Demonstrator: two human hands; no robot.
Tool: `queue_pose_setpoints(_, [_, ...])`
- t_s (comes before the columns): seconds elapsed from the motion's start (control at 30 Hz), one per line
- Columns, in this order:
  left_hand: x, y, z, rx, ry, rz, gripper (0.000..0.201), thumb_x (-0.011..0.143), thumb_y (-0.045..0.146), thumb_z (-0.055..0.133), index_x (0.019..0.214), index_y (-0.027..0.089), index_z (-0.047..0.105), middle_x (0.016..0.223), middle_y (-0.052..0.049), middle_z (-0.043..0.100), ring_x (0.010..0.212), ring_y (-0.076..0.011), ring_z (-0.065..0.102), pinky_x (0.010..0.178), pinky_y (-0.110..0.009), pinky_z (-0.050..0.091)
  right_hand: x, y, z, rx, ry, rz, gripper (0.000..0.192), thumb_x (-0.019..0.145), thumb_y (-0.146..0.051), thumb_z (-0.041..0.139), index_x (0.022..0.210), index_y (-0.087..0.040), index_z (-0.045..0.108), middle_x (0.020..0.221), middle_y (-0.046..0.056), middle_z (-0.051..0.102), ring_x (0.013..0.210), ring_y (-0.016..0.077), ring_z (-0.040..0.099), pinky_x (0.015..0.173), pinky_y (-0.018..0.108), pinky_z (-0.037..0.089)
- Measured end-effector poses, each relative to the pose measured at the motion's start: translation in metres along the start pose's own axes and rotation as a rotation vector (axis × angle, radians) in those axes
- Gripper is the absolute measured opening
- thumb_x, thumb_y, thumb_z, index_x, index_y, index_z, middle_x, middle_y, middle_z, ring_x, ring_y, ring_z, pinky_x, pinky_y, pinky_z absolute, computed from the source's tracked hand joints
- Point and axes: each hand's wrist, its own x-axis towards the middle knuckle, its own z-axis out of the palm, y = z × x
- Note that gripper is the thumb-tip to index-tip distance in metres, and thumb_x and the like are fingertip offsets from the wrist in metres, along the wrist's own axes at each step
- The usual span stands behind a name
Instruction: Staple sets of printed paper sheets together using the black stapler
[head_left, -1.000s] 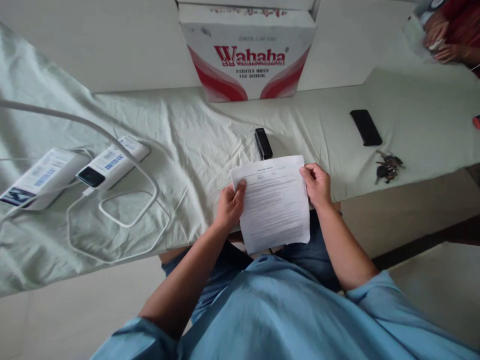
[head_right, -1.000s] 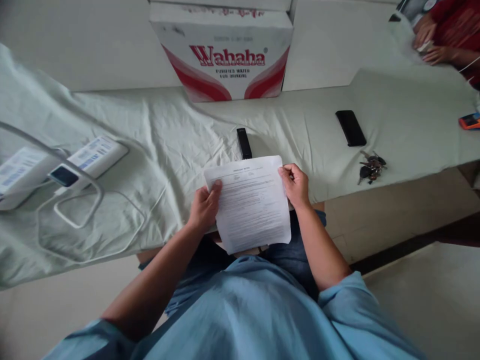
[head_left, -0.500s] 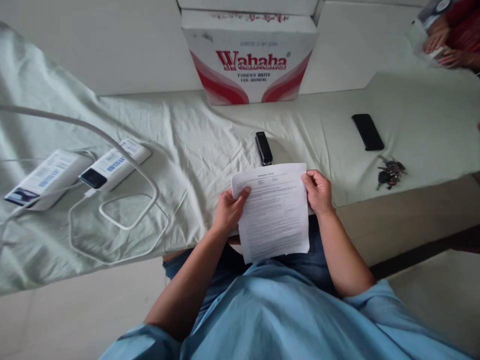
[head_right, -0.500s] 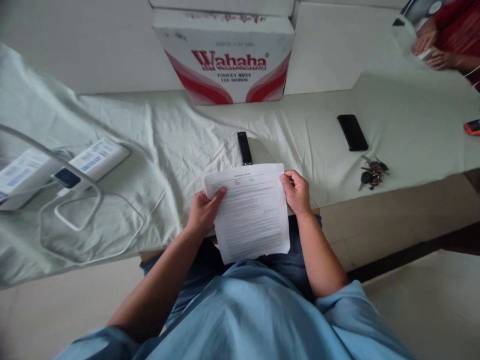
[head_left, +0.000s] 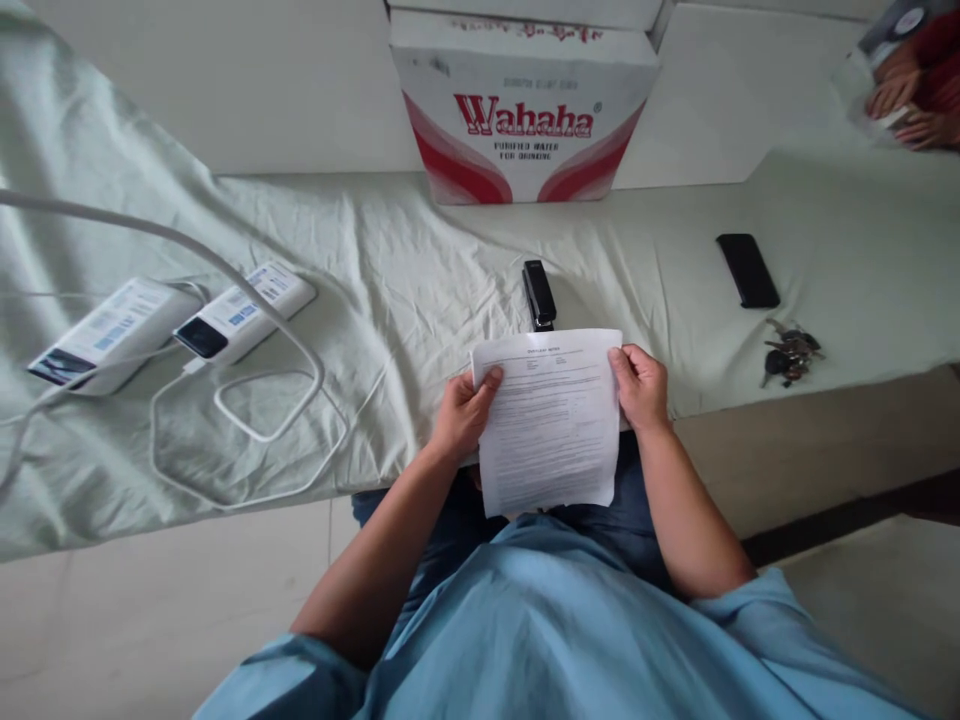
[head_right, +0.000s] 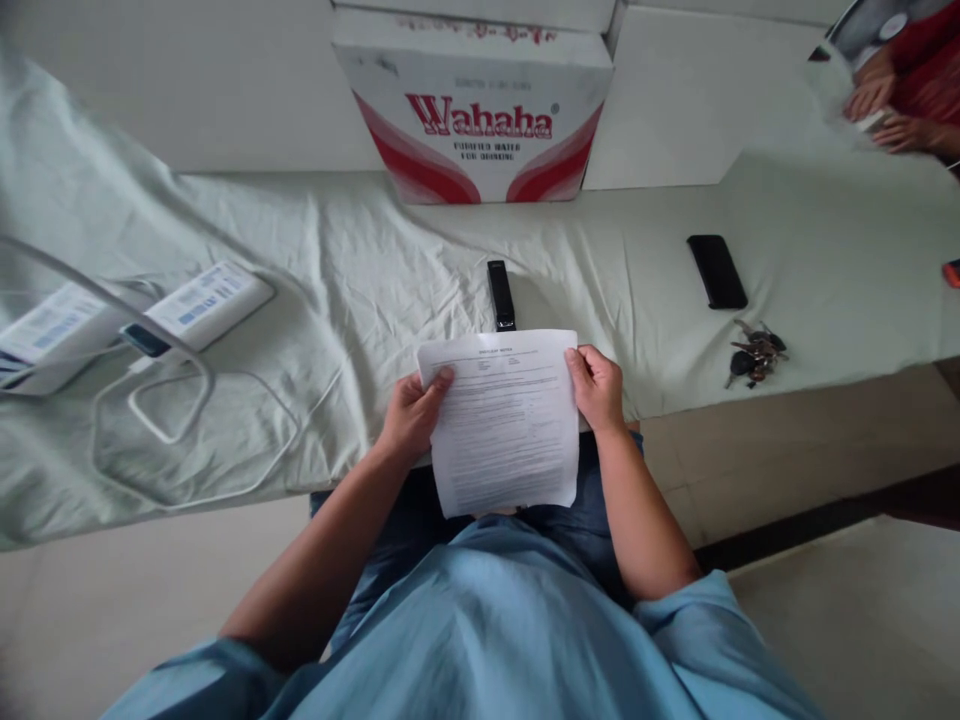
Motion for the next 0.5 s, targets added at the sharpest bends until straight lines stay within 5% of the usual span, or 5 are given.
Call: queue_pose_setpoints(0.5, [0.0017, -0.0025, -0.0006, -0.075, -0.034, -0.014, 0.048, 0.083, 0.063, 0.08, 0.09, 0.016, 0.073, 0.08, -0.007, 0.076, 0.069, -0.0204, 0.07, 0.065, -0.03, 0.055, 0.0007, 0.0034, -0.0026, 0.012, -0.002, -0.036, 0.044, 0.1, -0.063, 0.057, 0.079, -0.023, 0.056, 0.064, -0.005, 0.04, 0.061, 0.0135, 0.037, 0.059, 0.03, 0.03])
